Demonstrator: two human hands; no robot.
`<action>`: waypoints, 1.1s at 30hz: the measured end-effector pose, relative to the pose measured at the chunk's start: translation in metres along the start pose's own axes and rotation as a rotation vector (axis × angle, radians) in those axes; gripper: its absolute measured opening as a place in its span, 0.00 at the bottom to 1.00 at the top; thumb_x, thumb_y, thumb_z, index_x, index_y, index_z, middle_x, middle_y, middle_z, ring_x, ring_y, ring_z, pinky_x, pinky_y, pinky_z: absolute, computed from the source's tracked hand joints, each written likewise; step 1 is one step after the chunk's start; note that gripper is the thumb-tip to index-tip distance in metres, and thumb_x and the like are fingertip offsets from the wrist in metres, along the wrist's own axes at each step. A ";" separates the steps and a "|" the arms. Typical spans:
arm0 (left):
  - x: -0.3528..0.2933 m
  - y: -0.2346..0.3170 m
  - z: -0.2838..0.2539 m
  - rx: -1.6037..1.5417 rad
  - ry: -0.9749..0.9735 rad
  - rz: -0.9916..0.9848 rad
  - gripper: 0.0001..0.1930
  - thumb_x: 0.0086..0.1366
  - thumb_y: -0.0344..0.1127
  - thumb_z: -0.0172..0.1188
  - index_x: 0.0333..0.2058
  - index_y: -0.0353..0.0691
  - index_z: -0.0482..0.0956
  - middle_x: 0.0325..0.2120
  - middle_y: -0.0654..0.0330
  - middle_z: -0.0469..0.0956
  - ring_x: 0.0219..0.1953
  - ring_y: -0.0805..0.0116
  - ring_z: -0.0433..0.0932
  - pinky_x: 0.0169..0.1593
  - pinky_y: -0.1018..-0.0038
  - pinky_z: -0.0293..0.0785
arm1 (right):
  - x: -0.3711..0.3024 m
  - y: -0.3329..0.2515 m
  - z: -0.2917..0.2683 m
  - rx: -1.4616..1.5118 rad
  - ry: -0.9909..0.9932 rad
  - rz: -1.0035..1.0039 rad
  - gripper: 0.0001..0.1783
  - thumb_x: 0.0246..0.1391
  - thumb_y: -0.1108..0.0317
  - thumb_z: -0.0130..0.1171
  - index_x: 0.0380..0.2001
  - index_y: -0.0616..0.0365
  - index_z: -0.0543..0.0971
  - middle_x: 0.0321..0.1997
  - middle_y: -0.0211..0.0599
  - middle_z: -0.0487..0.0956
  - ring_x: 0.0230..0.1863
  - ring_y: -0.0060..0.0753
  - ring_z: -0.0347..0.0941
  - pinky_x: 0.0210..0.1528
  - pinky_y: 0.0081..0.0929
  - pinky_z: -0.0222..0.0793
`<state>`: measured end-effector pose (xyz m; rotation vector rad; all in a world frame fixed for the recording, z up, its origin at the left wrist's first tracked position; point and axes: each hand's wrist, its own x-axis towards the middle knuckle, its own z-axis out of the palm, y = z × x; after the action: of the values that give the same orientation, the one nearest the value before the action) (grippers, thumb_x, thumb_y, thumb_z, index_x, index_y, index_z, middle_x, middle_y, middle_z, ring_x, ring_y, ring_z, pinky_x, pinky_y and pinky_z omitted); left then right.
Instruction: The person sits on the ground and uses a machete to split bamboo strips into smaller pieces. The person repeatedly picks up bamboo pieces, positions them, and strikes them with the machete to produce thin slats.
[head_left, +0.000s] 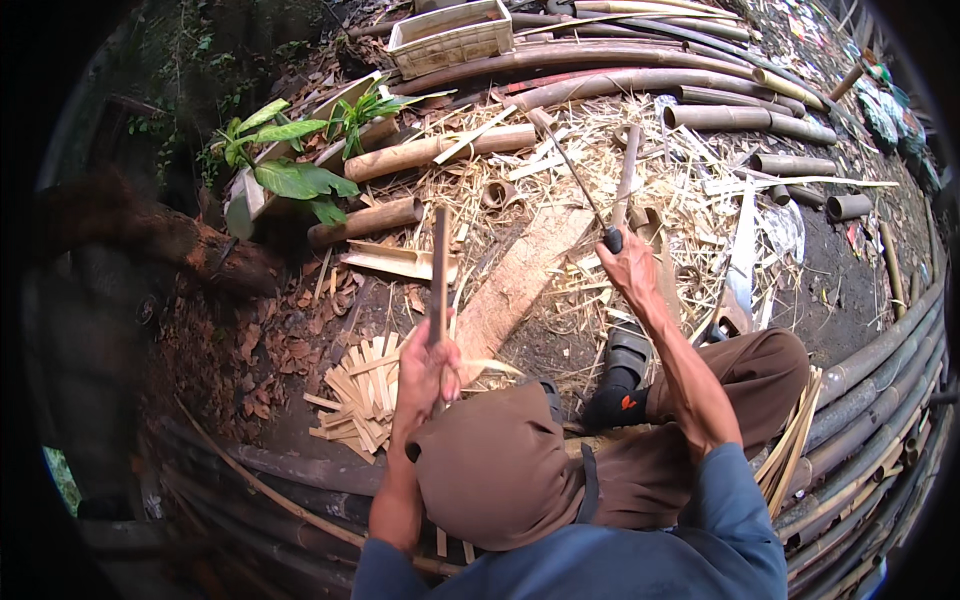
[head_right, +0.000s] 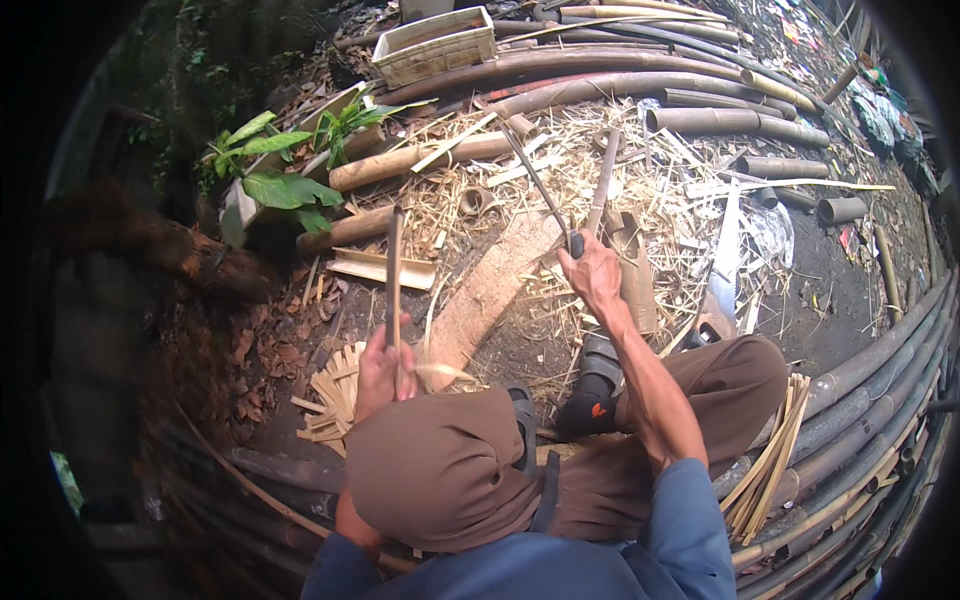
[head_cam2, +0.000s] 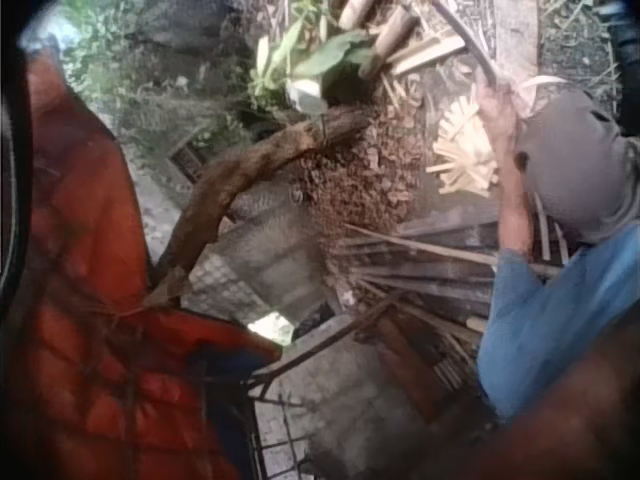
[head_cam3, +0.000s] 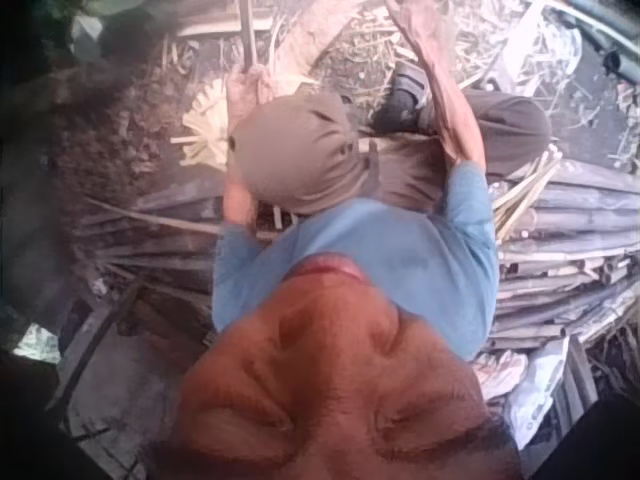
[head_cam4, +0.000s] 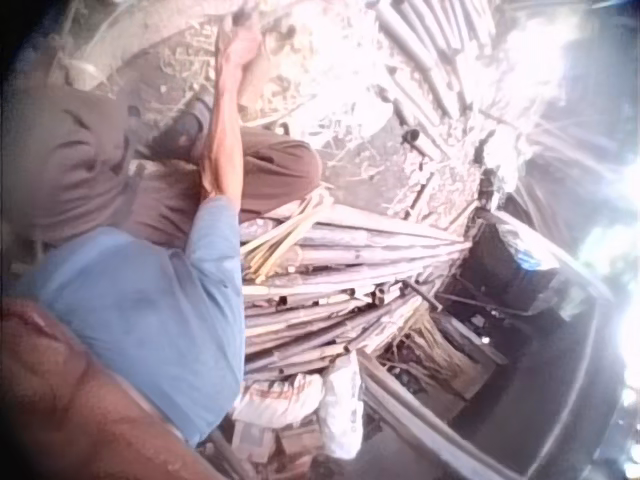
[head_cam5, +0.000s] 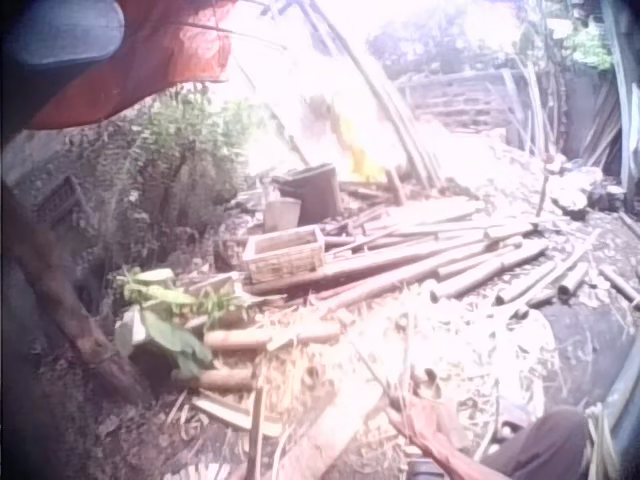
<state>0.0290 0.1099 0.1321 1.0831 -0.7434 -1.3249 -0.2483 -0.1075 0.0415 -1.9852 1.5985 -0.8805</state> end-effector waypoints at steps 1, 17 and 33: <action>0.021 -0.007 -0.011 0.197 0.105 0.157 0.22 0.64 0.32 0.62 0.53 0.30 0.66 0.17 0.65 0.71 0.11 0.82 0.69 0.10 0.86 0.65 | -0.016 -0.029 -0.001 0.222 -0.054 0.134 0.12 0.53 0.60 0.54 0.32 0.59 0.74 0.18 0.30 0.72 0.17 0.25 0.67 0.17 0.28 0.66; 0.132 -0.009 -0.017 0.235 0.490 0.810 0.12 0.68 0.39 0.53 0.41 0.37 0.70 0.42 0.50 0.78 0.45 0.62 0.78 0.59 0.67 0.71 | -0.150 -0.060 0.028 0.371 -0.425 0.355 0.25 0.59 0.47 0.56 0.44 0.61 0.73 0.23 0.57 0.77 0.29 0.62 0.76 0.33 0.47 0.69; 0.103 -0.010 0.023 0.218 0.705 0.941 0.18 0.75 0.42 0.45 0.26 0.43 0.56 0.19 0.68 0.54 0.20 0.78 0.53 0.26 0.79 0.53 | -0.137 -0.143 0.075 0.535 -0.468 0.057 0.20 0.62 0.51 0.52 0.41 0.58 0.72 0.18 0.54 0.75 0.24 0.63 0.74 0.26 0.50 0.67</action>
<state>0.0193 0.0058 0.1160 1.0588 -0.7111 -0.0431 -0.1140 0.0552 0.0592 -1.5998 1.0191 -0.6653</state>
